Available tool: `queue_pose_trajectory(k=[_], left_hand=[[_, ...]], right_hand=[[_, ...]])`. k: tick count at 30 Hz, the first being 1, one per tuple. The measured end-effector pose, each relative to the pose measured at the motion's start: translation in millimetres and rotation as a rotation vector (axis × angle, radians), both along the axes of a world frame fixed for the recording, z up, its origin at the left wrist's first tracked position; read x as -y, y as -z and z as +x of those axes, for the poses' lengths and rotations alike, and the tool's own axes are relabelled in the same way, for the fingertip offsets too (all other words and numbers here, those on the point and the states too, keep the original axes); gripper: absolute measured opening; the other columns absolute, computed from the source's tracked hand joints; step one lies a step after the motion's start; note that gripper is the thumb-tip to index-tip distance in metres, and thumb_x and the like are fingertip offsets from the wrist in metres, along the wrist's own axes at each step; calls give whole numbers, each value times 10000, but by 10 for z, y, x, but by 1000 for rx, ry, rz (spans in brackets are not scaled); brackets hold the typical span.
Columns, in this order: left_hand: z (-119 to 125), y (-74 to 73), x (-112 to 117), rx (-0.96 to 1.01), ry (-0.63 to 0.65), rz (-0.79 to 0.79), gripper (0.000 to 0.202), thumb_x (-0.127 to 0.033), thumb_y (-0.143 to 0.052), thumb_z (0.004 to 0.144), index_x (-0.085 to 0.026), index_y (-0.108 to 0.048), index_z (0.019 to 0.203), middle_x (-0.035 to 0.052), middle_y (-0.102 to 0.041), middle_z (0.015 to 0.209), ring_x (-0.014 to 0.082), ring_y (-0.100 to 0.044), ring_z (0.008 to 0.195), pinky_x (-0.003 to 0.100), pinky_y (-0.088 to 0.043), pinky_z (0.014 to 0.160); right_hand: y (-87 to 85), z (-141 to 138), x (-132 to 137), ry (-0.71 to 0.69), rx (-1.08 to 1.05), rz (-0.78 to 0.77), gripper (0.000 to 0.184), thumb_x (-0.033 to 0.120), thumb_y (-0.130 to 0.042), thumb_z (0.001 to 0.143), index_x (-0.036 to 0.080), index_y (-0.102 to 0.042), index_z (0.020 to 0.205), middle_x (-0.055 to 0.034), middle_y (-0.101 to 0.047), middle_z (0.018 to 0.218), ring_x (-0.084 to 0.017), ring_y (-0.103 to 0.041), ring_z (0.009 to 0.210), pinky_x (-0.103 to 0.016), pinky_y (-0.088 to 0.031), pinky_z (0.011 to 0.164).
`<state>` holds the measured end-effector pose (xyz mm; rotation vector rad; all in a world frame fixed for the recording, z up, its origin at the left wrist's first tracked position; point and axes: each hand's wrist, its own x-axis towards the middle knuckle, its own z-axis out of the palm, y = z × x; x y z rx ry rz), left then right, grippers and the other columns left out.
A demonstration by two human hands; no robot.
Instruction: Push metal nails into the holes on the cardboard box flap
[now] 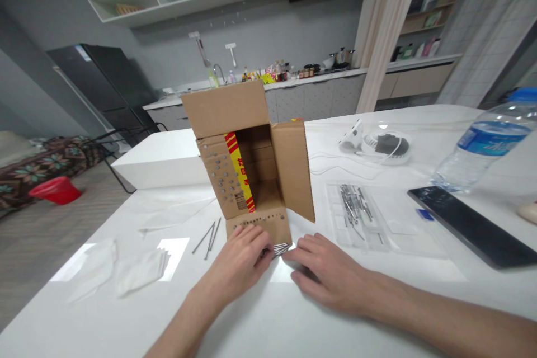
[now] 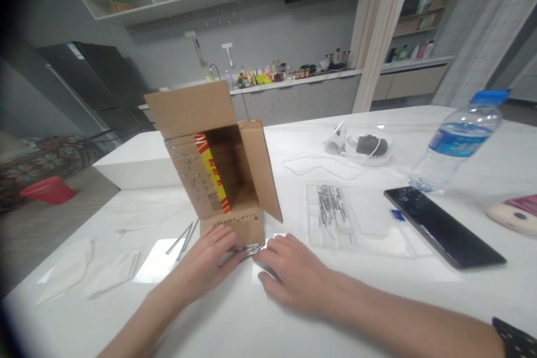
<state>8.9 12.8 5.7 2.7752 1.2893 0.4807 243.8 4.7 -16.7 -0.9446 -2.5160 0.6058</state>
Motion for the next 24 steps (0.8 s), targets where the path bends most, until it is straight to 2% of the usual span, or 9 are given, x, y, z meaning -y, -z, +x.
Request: queue_pose_trajectory(k=[6, 14, 24], left_hand=[[3, 106, -89, 147, -195, 210, 86, -132, -539, 947, -214, -516, 960, 27, -652, 969, 210, -593, 877, 342, -439, 763], [96, 180, -135, 195, -224, 279, 86, -138, -504, 976, -219, -532, 983, 37, -659, 1015, 211, -609, 934, 347, -431, 782], [139, 194, -232, 143, -267, 378, 144, -129, -443, 991, -217, -540, 934, 32, -665, 891, 208, -597, 818, 339, -412, 712]], right_hand=[[-10, 7, 9, 8, 12, -8, 169, 207, -545, 937, 181, -669, 1048, -64, -620, 914, -215, -548, 879, -364, -384, 820], [3, -8, 14, 12, 20, -11, 185, 212, -547, 938, 185, -672, 1072, -64, -628, 927, -221, -556, 887, -377, -383, 822], [-14, -10, 18, 12, 10, -6, 181, 213, -542, 946, 184, -673, 1068, -63, -633, 925, -221, -561, 886, -376, -384, 815]])
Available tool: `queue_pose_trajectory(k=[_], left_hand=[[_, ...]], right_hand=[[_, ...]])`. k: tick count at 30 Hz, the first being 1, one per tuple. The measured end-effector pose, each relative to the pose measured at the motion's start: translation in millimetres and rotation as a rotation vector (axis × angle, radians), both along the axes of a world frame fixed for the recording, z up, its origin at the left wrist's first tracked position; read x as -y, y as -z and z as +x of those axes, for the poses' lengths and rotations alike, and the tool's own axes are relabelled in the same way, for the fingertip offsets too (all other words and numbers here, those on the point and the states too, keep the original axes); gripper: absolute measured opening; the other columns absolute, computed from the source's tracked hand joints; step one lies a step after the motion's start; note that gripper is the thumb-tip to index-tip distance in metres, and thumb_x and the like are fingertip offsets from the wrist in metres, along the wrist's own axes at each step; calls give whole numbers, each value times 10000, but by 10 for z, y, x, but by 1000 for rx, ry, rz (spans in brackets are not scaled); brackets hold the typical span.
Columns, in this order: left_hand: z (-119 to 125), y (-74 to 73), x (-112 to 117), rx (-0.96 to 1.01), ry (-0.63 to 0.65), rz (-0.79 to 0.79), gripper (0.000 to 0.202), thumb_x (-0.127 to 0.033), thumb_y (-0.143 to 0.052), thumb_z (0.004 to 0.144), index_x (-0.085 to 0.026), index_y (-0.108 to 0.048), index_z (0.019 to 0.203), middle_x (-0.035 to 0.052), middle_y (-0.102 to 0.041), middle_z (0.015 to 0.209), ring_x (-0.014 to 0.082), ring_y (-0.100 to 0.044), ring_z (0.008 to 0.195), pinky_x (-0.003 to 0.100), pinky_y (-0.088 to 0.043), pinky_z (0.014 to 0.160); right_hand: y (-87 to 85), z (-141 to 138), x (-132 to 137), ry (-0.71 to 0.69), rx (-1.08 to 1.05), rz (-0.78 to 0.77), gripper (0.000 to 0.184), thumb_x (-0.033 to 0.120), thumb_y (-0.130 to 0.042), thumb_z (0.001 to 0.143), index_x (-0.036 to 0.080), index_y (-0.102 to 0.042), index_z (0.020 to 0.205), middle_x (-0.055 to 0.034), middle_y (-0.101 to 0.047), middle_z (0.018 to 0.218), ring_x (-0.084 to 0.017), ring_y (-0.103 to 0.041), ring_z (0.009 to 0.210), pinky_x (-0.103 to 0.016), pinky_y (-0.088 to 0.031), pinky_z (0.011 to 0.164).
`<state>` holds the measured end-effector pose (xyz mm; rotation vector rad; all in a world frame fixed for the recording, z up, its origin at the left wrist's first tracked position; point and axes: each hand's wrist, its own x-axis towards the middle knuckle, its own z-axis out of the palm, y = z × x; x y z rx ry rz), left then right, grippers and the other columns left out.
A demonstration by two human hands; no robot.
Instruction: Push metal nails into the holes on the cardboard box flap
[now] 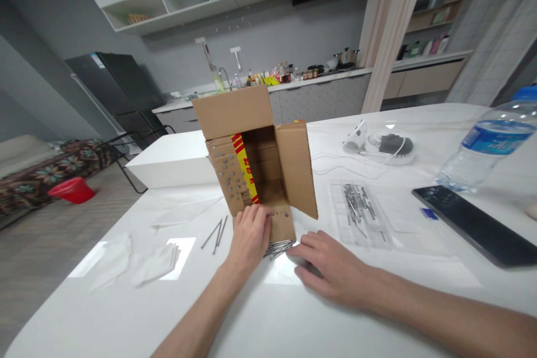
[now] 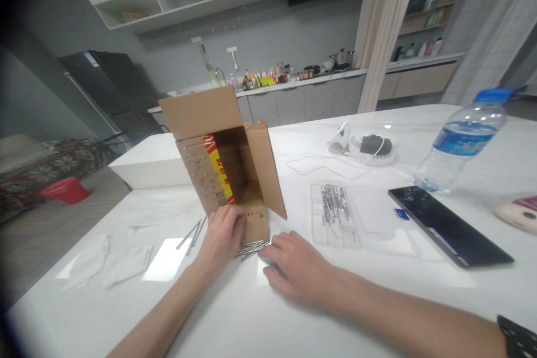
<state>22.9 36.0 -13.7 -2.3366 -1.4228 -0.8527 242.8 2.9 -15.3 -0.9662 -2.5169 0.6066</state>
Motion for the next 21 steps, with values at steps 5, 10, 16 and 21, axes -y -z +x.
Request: queue_pose_trajectory(k=[5, 10, 16, 21], left_hand=[[20, -57, 48, 68, 60, 6, 140, -114, -425, 992, -214, -523, 992, 46, -662, 954, 200, -641, 892, 340, -460, 751], [3, -202, 165, 230, 203, 56, 125, -112, -507, 955, -225, -496, 1007, 24, -630, 937, 163, -649, 881, 301, -529, 767], [-26, -289, 241, 298, 280, 55, 205, -58, -540, 906, -229, -501, 1012, 17, -618, 939, 148, -656, 893, 276, -547, 796], [-59, -173, 214, 248, 300, -120, 188, -55, -498, 908, -231, -482, 973, 8, -598, 918, 141, -639, 864, 253, -538, 750]], right_hand=[[11, 1, 10, 3, -4, 6, 199, 210, -542, 942, 188, -675, 1088, -64, -632, 925, -222, -565, 886, -377, -391, 819], [7, 3, 9, 4, -6, 10, 209, 215, -534, 942, 189, -672, 1097, -70, -631, 931, -227, -563, 891, -377, -396, 823], [-17, 10, 13, -7, -7, -19, 229, 220, -527, 947, 183, -668, 1122, -73, -629, 942, -228, -566, 904, -382, -402, 833], [-8, 10, 7, -2, -9, -9, 236, 213, -536, 935, 181, -671, 1127, -82, -635, 956, -236, -569, 915, -387, -401, 834]])
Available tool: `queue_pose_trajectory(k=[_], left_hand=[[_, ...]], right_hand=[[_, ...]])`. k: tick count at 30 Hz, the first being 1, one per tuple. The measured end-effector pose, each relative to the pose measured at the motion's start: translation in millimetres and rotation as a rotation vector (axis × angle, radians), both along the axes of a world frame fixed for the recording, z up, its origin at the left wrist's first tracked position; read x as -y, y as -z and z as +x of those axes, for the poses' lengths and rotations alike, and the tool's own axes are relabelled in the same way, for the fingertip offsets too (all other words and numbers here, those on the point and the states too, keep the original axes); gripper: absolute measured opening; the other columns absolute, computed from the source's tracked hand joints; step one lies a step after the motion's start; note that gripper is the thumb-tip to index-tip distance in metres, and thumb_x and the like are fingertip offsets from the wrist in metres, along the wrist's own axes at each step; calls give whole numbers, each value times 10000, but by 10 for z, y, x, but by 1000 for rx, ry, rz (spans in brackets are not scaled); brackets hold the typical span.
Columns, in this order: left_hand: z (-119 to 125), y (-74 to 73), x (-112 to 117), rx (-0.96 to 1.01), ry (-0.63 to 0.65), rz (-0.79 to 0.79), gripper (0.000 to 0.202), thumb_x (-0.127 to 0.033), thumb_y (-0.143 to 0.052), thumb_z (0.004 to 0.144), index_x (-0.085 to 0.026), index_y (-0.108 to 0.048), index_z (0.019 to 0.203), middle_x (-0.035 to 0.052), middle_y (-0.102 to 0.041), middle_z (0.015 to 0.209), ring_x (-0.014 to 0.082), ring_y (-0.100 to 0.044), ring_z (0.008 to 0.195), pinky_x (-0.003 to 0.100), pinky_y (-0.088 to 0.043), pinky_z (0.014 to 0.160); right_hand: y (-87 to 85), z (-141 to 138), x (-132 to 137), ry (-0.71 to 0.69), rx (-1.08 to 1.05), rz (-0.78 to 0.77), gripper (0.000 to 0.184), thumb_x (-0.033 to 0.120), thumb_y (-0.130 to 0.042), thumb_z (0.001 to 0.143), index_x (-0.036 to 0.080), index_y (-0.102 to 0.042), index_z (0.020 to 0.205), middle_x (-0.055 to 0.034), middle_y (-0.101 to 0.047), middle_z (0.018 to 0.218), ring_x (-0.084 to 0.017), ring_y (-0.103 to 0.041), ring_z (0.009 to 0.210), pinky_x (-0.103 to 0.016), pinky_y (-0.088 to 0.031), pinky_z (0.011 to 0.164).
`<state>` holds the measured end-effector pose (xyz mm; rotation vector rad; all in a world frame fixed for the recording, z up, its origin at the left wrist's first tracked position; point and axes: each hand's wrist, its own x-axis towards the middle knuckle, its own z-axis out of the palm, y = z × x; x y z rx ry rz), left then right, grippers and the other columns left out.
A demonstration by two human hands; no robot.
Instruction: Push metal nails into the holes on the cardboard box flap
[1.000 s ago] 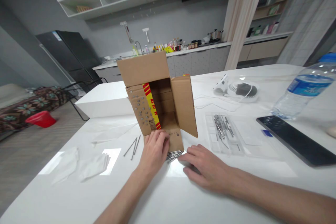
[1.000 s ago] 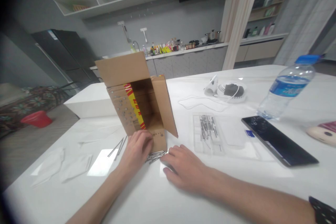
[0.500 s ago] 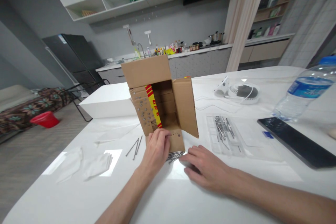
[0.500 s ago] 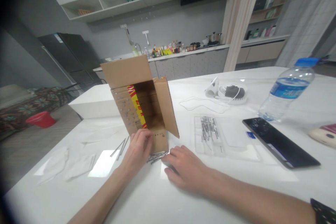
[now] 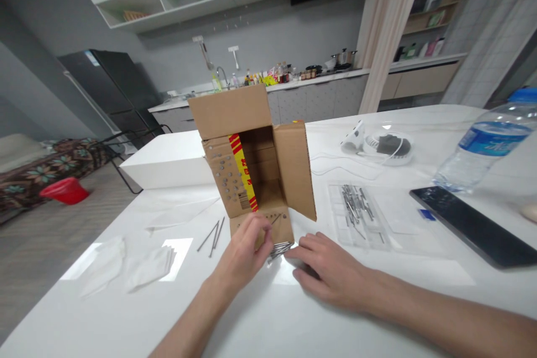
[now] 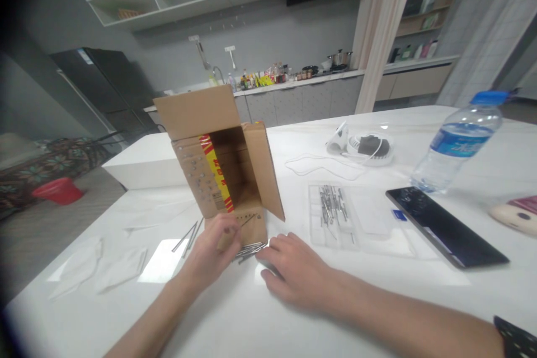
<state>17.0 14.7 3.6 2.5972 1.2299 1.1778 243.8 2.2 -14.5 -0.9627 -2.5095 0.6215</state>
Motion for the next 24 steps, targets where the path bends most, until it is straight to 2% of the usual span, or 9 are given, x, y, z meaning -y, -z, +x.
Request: queue_pose_trajectory(k=[5, 11, 18, 24], left_hand=[[23, 92, 2, -77, -12, -97, 194, -46, -455, 897, -225, -496, 961, 17, -590, 901, 153, -618, 822, 270, -533, 720], [77, 112, 19, -150, -40, -99, 230, -27, -415, 877, -224, -524, 923, 34, -607, 913, 174, -617, 842, 295, -535, 733], [-42, -22, -33, -44, -108, -67, 189, -52, -434, 861, -227, -500, 891, 24, -598, 885, 175, -622, 859, 293, -521, 735], [-236, -123, -86, 35, -179, -101, 136, -98, -457, 847, -221, -511, 868, 5, -588, 845, 147, -576, 768, 263, -490, 688]], right_hand=[[10, -3, -2, -1, -7, 0, 220, 200, -534, 932, 174, -678, 1097, -74, -635, 929, -225, -568, 892, -381, -399, 832], [40, 1, -9, 1, -1, 20, 219, 207, -534, 939, 184, -671, 1108, -71, -635, 944, -223, -564, 895, -376, -393, 827], [29, 0, -7, 2, -4, 27, 201, 208, -539, 937, 188, -671, 1088, -69, -637, 929, -221, -559, 883, -370, -388, 815], [15, 4, -9, -3, 6, 6, 191, 211, -537, 944, 189, -666, 1082, -67, -633, 936, -220, -554, 887, -372, -382, 817]])
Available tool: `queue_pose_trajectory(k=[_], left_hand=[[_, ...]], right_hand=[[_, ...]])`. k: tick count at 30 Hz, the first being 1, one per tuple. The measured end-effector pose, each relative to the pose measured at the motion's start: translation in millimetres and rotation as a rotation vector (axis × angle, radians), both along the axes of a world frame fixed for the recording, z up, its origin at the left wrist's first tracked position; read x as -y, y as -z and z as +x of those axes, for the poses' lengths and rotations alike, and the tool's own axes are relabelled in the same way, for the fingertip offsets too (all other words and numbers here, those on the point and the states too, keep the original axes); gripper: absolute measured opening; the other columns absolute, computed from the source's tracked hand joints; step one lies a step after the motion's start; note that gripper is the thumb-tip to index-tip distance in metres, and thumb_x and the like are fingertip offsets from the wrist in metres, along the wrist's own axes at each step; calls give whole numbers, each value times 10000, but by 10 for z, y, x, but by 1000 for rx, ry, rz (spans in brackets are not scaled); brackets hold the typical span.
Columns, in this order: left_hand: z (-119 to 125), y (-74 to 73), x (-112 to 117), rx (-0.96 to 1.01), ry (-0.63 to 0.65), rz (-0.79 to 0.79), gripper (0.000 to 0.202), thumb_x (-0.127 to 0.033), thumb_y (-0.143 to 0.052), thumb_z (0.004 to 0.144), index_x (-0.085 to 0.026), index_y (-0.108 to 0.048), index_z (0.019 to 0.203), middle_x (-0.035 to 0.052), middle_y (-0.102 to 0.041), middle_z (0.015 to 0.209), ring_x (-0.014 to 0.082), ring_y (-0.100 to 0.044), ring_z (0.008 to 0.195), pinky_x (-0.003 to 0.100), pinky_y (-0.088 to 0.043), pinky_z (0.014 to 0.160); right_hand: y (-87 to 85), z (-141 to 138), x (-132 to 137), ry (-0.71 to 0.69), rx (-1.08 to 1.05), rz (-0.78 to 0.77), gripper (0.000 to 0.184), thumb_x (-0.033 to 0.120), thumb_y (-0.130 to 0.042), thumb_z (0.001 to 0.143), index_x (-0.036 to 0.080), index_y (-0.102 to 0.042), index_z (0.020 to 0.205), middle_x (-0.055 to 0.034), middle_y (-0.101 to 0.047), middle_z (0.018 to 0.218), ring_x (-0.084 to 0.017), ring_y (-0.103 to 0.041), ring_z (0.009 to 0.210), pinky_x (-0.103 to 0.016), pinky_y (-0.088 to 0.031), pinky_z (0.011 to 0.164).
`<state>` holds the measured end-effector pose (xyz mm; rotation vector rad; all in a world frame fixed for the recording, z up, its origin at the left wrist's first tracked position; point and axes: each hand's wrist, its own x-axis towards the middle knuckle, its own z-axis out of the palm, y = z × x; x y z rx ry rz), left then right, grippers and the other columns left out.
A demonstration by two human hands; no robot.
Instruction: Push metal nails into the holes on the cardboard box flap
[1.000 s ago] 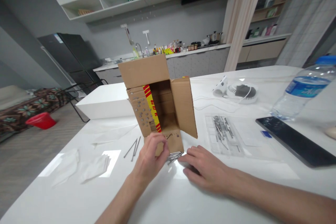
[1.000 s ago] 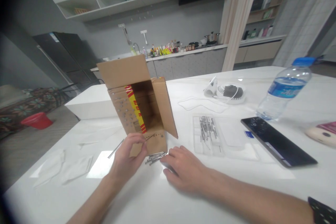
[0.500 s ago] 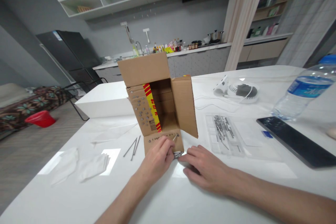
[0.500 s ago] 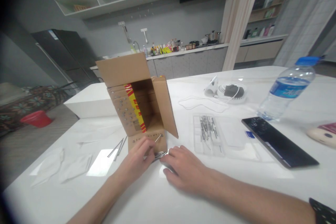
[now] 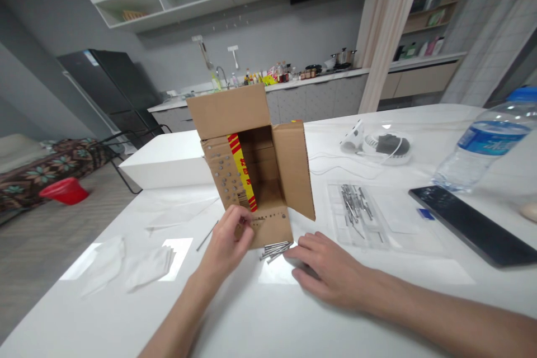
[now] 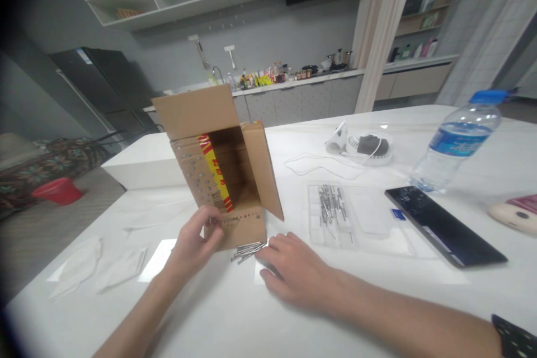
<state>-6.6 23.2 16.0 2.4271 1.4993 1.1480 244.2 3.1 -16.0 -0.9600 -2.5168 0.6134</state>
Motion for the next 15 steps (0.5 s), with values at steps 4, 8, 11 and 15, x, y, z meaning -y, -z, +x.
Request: queue_pose_trajectory(k=[4, 8, 11, 15], left_hand=[[-98, -24, -38, 27, -75, -38, 96, -141, -475, 829, -218, -527, 848, -9, -578, 790, 140, -540, 700, 256, -469, 632], [-153, -64, -61, 53, -120, -57, 63, -175, -485, 797, -217, -530, 812, -12, -578, 761, 139, -526, 670, 253, -461, 594], [-189, -94, -72, 54, -137, -58, 55, -190, -492, 778, -219, -533, 801, -15, -582, 740, 141, -527, 656, 262, -470, 598], [-243, -108, -87, 37, -159, -68, 55, -193, -492, 761, -223, -532, 783, -15, -586, 733, 145, -530, 653, 269, -469, 603]], right_hand=[[-11, 1, -5, -8, 13, -9, 191, 214, -531, 950, 189, -662, 1087, -66, -632, 942, -222, -554, 893, -379, -381, 829], [-3, 7, -4, -11, 9, -6, 197, 220, -526, 952, 188, -659, 1094, -67, -630, 938, -220, -551, 884, -380, -378, 824], [2, 9, -2, -10, 4, -2, 194, 216, -525, 951, 191, -657, 1091, -67, -630, 938, -220, -550, 888, -375, -378, 821], [-15, 5, 8, -11, 13, -11, 193, 213, -522, 955, 188, -657, 1090, -68, -626, 939, -222, -551, 891, -378, -377, 824]])
